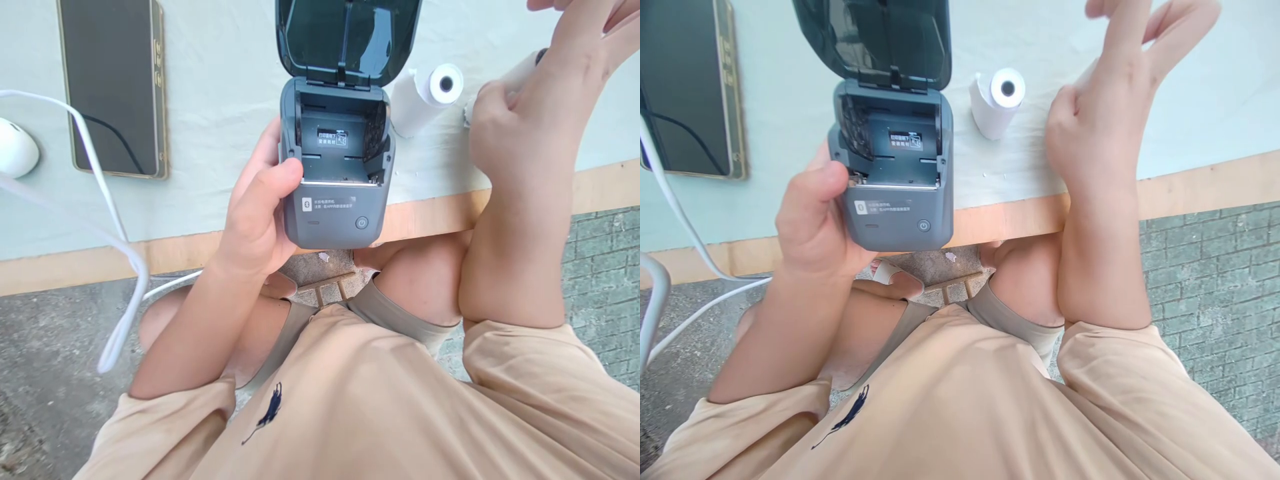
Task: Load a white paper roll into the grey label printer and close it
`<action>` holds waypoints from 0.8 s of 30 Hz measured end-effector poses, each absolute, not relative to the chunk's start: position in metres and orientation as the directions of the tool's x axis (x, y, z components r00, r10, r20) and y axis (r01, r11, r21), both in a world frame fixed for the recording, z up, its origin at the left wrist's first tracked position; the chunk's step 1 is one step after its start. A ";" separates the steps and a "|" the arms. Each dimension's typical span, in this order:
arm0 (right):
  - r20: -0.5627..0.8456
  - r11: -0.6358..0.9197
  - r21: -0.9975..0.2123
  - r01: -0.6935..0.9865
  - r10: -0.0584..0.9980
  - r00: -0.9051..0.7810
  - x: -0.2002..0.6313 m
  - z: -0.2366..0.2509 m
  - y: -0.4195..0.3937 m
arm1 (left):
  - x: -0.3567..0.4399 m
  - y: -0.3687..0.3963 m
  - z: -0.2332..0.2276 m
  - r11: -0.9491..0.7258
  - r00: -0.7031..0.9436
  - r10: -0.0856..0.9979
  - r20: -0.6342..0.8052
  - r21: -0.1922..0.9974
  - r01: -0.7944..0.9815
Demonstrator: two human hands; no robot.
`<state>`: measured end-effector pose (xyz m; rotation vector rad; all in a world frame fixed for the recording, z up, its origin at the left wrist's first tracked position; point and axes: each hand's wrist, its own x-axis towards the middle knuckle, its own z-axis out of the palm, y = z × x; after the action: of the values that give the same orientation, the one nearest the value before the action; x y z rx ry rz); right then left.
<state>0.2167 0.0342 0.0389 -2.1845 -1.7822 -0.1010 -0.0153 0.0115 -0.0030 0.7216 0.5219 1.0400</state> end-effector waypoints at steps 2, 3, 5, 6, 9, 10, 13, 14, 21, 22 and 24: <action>0.278 -0.030 -0.252 0.967 0.955 0.102 0.220 0.038 0.033 | -0.016 0.012 -0.005 0.302 0.418 0.908 -0.038 0.751 -0.587; 0.299 0.027 -0.283 0.959 0.952 0.061 0.222 0.037 0.033 | -0.016 0.012 -0.005 0.295 0.420 0.907 -0.026 0.751 -0.591; 0.357 0.112 -0.372 0.921 0.934 0.031 0.227 0.033 0.035 | -0.016 0.013 -0.007 0.285 0.426 0.905 -0.007 0.752 -0.594; 0.385 0.148 -0.430 0.891 0.922 0.032 0.229 0.031 0.036 | -0.016 0.014 -0.007 0.280 0.426 0.904 0.000 0.754 -0.594; 0.373 0.193 -0.561 0.805 0.927 0.038 0.232 0.029 0.037 | -0.016 0.014 -0.008 0.281 0.422 0.906 -0.018 0.771 -0.572; 0.346 0.178 -0.558 0.810 0.938 0.032 0.231 0.029 0.036 | -0.016 0.014 -0.009 0.285 0.421 0.906 -0.027 0.776 -0.562; 0.242 0.073 -0.475 0.877 0.969 0.050 0.226 0.034 0.031 | -0.015 0.014 -0.009 0.291 0.427 0.904 -0.035 0.781 -0.552; 0.212 0.044 -0.455 0.889 0.976 0.060 0.225 0.036 0.029 | -0.015 0.014 -0.009 0.291 0.430 0.902 -0.029 0.778 -0.557; 0.204 0.001 -0.463 0.887 0.973 0.105 0.222 0.038 0.028 | -0.016 0.014 -0.010 0.275 0.429 0.903 0.002 0.766 -0.582; 0.251 0.045 -0.487 0.873 0.964 0.091 0.224 0.037 0.029 | -0.016 0.014 -0.010 0.274 0.427 0.904 -0.003 0.771 -0.575; 0.359 0.135 -0.600 0.789 0.926 0.114 0.229 0.034 0.031 | -0.016 0.014 -0.011 0.272 0.425 0.905 -0.010 0.782 -0.561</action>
<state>0.2292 0.0307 0.0345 -1.6738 -1.6942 0.2422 -0.0162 0.0144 -0.0107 0.7909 0.5146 1.0470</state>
